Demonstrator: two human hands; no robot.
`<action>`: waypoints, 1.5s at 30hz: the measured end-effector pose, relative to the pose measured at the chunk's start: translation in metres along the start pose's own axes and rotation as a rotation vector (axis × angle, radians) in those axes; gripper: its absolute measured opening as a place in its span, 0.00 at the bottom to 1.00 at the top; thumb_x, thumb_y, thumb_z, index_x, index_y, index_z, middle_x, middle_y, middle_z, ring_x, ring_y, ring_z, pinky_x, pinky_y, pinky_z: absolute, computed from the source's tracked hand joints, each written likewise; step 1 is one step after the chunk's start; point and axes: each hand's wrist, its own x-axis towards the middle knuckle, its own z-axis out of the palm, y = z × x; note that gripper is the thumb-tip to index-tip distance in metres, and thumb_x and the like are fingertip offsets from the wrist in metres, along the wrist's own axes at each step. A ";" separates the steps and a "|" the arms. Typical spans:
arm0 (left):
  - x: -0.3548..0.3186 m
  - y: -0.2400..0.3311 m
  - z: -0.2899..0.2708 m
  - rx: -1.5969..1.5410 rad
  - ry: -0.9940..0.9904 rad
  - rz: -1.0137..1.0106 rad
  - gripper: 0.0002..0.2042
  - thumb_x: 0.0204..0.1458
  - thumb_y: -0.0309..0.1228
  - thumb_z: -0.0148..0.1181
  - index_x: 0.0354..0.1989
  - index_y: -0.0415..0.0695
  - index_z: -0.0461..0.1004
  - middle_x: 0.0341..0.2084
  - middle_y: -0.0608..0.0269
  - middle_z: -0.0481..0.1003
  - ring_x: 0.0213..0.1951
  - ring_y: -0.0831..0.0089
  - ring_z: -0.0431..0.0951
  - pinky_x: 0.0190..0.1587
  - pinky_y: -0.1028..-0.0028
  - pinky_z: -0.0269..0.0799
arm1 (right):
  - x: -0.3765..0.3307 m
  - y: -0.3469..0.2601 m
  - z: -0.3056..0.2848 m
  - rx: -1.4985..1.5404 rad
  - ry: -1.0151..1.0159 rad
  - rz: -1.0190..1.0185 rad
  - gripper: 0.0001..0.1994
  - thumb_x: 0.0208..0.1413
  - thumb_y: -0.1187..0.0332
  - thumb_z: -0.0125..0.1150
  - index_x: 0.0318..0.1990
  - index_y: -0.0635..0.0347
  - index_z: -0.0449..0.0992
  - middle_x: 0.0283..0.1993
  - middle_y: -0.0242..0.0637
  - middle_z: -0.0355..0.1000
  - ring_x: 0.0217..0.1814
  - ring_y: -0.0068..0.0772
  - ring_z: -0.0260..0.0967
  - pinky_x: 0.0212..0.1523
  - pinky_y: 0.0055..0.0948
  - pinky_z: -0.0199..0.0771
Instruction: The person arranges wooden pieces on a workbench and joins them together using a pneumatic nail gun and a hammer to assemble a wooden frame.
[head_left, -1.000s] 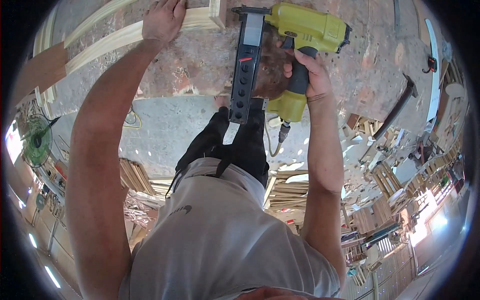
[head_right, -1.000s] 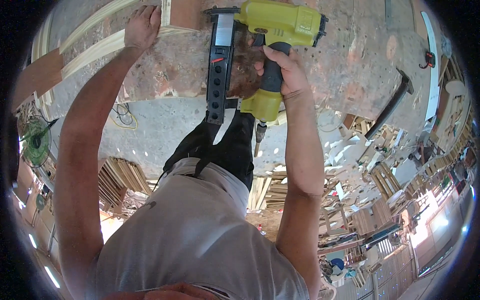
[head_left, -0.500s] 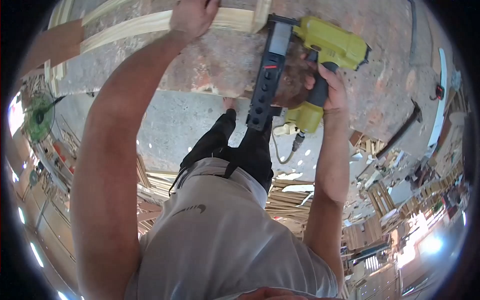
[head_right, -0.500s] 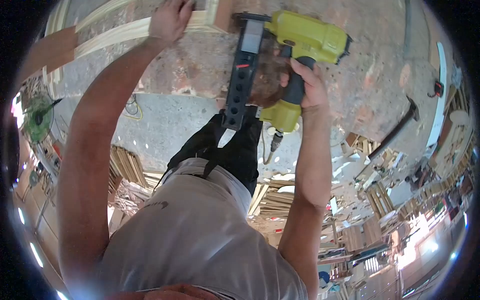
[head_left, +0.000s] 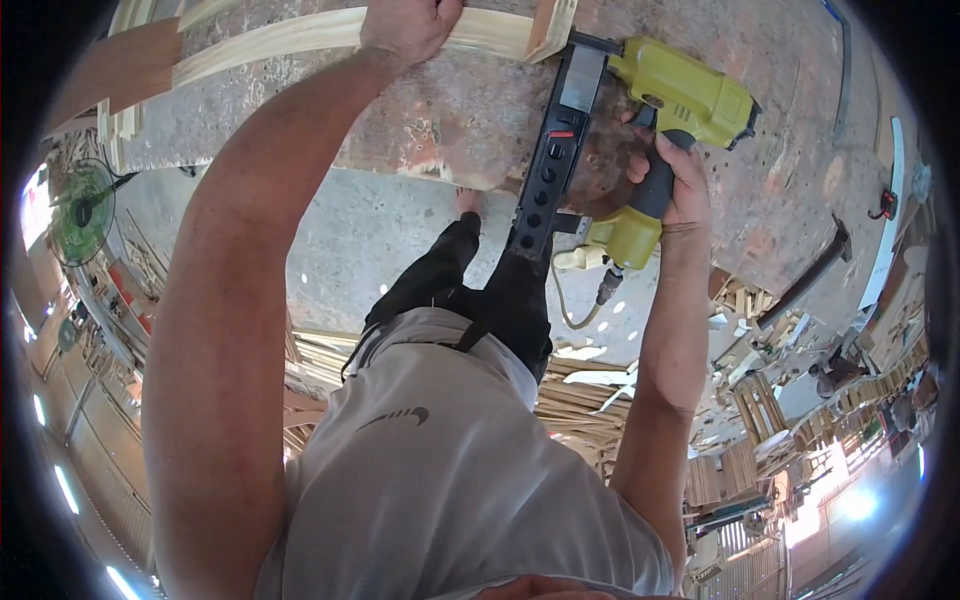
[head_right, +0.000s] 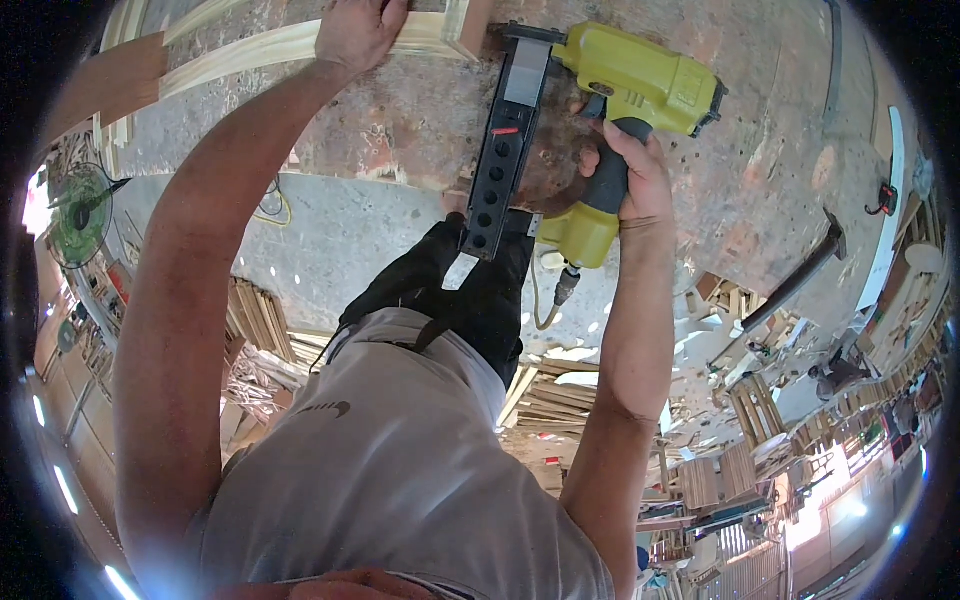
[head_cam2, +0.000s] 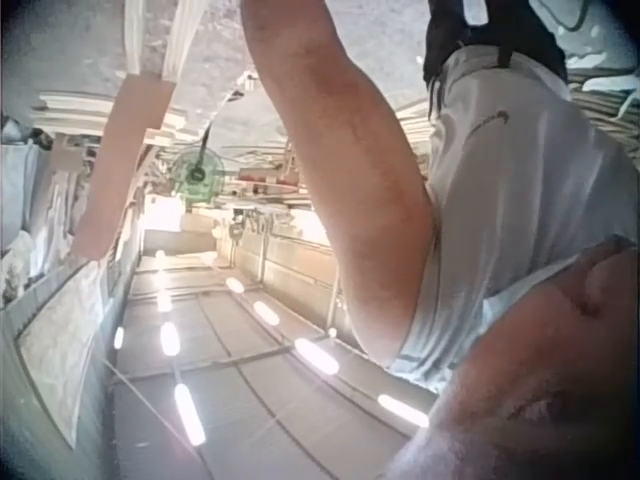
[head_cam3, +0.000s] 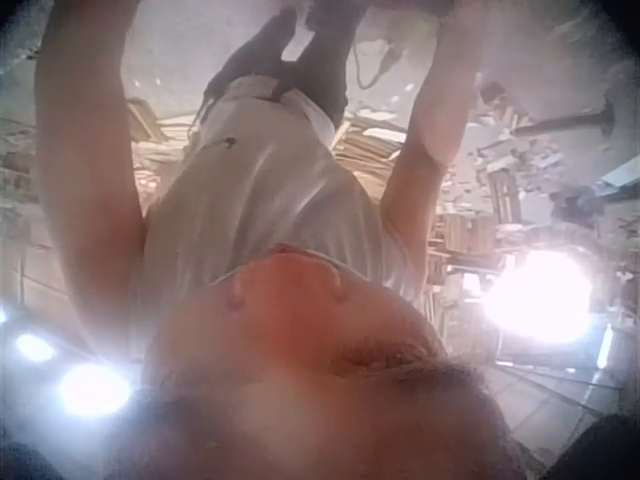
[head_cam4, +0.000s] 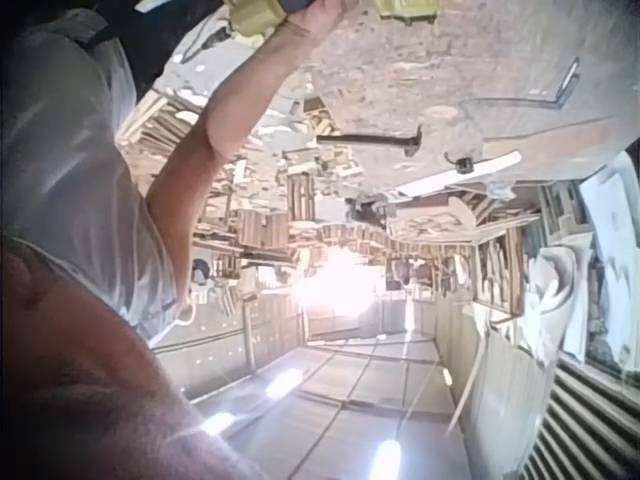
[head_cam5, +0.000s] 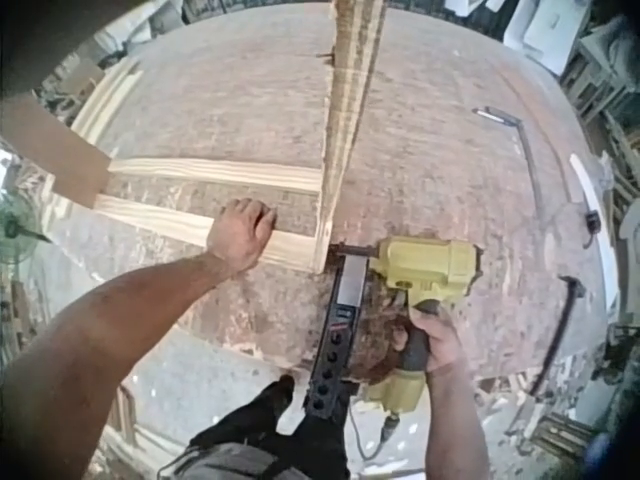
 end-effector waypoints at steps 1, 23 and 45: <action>0.000 0.000 0.000 -0.002 -0.002 0.001 0.10 0.52 0.34 0.48 0.29 0.40 0.70 0.28 0.51 0.71 0.35 0.51 0.69 0.41 0.57 0.64 | 0.000 -0.001 0.001 -0.003 -0.010 -0.004 0.18 0.51 0.72 0.55 0.50 0.63 0.64 0.44 0.46 0.69 0.23 0.29 0.64 0.23 0.24 0.68; -0.009 -0.028 0.024 0.021 -0.003 -0.048 0.12 0.53 0.41 0.46 0.32 0.47 0.72 0.31 0.59 0.73 0.37 0.59 0.72 0.41 0.60 0.66 | -0.021 -0.028 -0.036 -0.019 0.208 -0.139 0.20 0.50 0.69 0.59 0.50 0.63 0.64 0.44 0.44 0.69 0.32 0.30 0.68 0.30 0.26 0.72; 0.042 -0.007 -0.011 -0.334 -0.125 0.222 0.24 0.38 0.38 0.62 0.47 0.49 0.66 0.45 0.62 0.66 0.51 0.62 0.63 0.54 0.59 0.56 | 0.007 0.041 0.148 -1.492 0.264 -0.362 0.11 0.52 0.66 0.51 0.39 0.63 0.71 0.37 0.49 0.71 0.41 0.50 0.69 0.42 0.41 0.68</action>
